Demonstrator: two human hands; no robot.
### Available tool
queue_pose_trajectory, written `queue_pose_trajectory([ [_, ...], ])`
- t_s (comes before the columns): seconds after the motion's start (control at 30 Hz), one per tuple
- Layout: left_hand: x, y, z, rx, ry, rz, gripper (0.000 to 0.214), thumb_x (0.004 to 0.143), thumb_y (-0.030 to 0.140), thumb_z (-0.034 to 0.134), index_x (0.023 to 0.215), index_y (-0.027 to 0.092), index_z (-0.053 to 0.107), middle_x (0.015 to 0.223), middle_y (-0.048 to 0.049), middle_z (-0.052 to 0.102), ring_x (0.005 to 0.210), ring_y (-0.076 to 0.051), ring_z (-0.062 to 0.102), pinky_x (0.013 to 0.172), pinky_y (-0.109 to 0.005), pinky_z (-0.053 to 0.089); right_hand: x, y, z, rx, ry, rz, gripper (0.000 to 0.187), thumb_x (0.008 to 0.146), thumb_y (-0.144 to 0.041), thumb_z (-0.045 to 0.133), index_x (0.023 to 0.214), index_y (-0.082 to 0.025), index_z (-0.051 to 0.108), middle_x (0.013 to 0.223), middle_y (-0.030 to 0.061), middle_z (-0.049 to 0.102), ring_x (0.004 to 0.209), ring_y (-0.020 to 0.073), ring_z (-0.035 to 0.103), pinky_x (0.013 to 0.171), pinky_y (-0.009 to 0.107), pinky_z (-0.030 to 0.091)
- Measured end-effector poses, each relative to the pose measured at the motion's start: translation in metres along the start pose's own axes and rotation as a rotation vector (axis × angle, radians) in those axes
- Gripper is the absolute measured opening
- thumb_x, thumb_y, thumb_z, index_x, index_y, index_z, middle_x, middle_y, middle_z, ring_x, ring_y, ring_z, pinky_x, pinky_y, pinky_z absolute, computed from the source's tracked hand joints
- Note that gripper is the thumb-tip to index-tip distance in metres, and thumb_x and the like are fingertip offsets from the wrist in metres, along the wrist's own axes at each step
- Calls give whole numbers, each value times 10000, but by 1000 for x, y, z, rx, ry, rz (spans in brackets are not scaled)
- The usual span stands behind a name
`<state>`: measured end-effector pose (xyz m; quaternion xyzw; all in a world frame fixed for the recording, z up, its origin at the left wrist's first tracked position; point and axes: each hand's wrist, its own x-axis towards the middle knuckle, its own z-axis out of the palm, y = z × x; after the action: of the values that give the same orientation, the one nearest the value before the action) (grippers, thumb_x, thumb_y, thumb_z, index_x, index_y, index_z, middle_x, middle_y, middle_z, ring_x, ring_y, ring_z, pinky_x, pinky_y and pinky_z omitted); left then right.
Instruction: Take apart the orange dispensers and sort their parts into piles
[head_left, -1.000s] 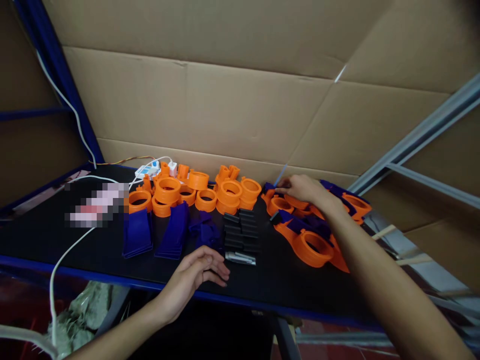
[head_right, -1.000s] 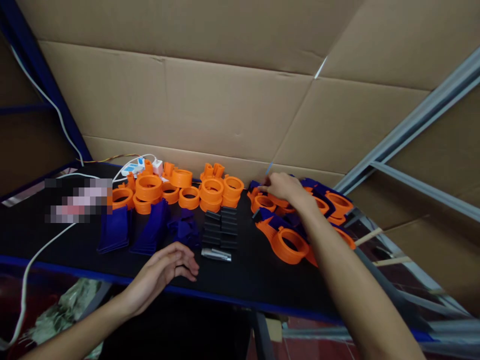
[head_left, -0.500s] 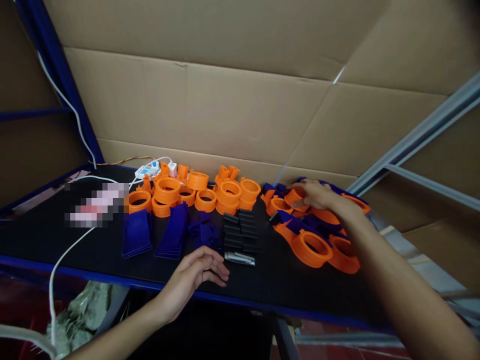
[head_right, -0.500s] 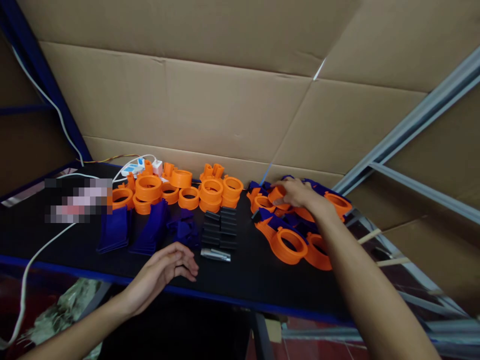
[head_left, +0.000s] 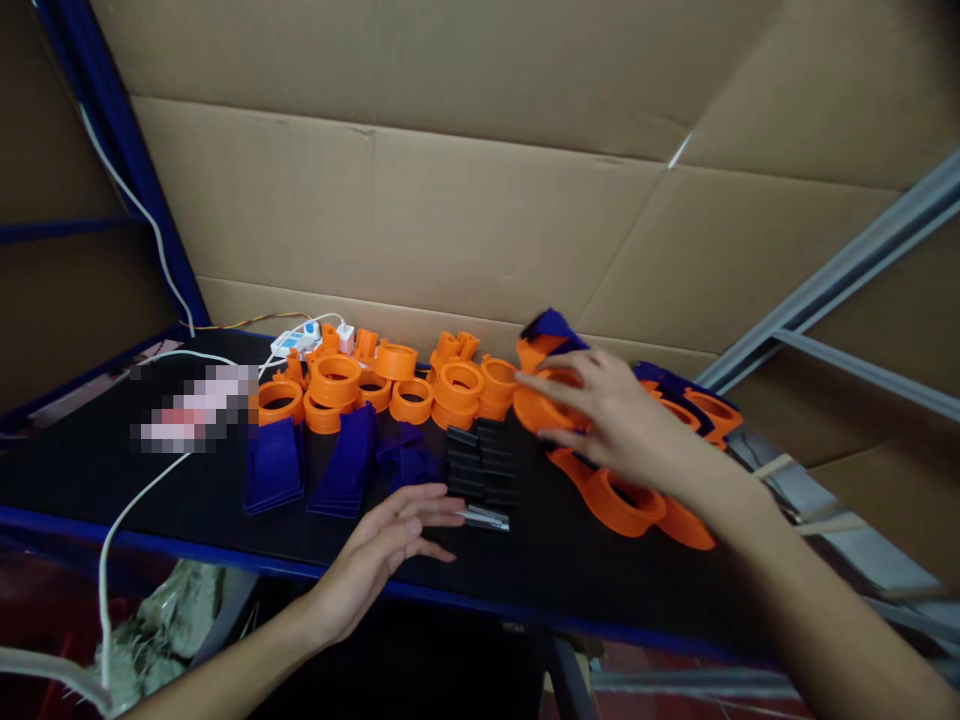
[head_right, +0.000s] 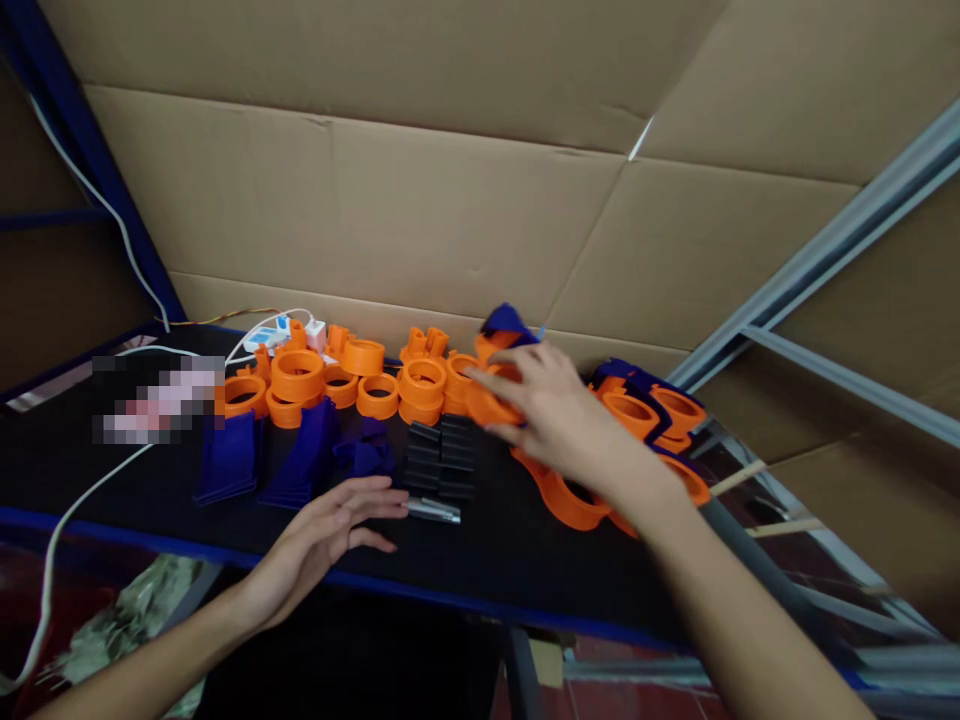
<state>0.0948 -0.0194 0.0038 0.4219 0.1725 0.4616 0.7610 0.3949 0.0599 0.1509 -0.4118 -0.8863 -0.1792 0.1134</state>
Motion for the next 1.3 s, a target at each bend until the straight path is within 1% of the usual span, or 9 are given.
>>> queue_pose_trajectory([
  [0.17, -8, 1, 8, -101, 112, 84, 535, 875, 318, 690, 1389, 261, 557, 1495, -120, 525, 1414, -318, 424, 1143, -479, 352, -9, -129, -18, 132, 16, -287, 473, 903, -234, 617, 1360, -352, 591, 1237, 77, 637, 1236, 304, 512, 1141, 626, 332],
  [0.33, -25, 8, 21, -261, 221, 1, 460, 905, 368, 649, 1353, 282, 591, 1385, -90, 632, 1322, -300, 544, 1116, -461, 406, -12, -179, -20, 275, 31, -484, 394, 933, -274, 614, 1325, -311, 622, 1186, 35, 692, 1167, 220, 589, 1205, 537, 339],
  [0.4, -30, 10, 24, -308, 287, -10, 474, 914, 376, 631, 1374, 278, 573, 1370, -87, 643, 1307, -300, 556, 1098, -451, 430, -7, -181, -22, 363, 52, -476, 388, 931, -314, 632, 1319, -303, 624, 1271, 44, 670, 1227, 210, 569, 1191, 490, 383],
  [0.47, -32, 9, 24, -337, 353, 19, 494, 904, 370, 642, 1380, 262, 566, 1376, -87, 637, 1310, -299, 553, 1093, -435, 439, -2, -181, -22, 427, 116, -337, 409, 937, -331, 623, 1337, -249, 606, 1319, 90, 645, 1256, 224, 563, 1121, 444, 478],
  [0.6, -30, 8, 22, -337, 422, 68, 559, 871, 377, 679, 1400, 256, 542, 1370, -107, 637, 1276, -330, 576, 1060, -470, 463, 6, -184, -6, 338, 233, -59, 363, 974, -274, 541, 1302, -133, 607, 1093, 141, 723, 960, 236, 696, 779, 375, 634],
  [0.8, -26, 6, 25, -298, 485, 39, 528, 876, 367, 667, 1380, 259, 556, 1332, -109, 656, 1255, -332, 585, 1052, -488, 460, 6, -187, 10, 46, 154, -261, 374, 938, -75, 439, 1251, 14, 623, 994, 197, 736, 835, 255, 705, 645, 358, 614],
  [0.93, -31, -1, 24, -248, 489, 74, 526, 860, 393, 667, 1358, 246, 581, 1302, -109, 670, 1231, -342, 595, 1021, -492, 483, 1, -181, 7, 185, 157, -216, 431, 942, -62, 387, 1335, -44, 563, 976, 160, 740, 781, 223, 696, 586, 335, 597],
  [1.07, -43, -2, 21, -147, 438, 197, 664, 754, 458, 759, 1354, 228, 590, 1330, -124, 650, 1219, -408, 584, 983, -494, 512, 8, -162, 5, 436, 247, 32, 338, 981, -142, 458, 1253, -247, 628, 927, 61, 746, 758, 187, 714, 631, 315, 593],
  [1.3, -41, 11, 30, -290, 409, 204, 588, 855, 480, 643, 1392, 283, 503, 1386, -130, 571, 1170, -387, 601, 959, -533, 501, 91, -124, 16, 444, 261, 288, 163, 925, -293, 601, 991, -237, 739, 887, 50, 767, 806, 247, 725, 777, 408, 558],
])
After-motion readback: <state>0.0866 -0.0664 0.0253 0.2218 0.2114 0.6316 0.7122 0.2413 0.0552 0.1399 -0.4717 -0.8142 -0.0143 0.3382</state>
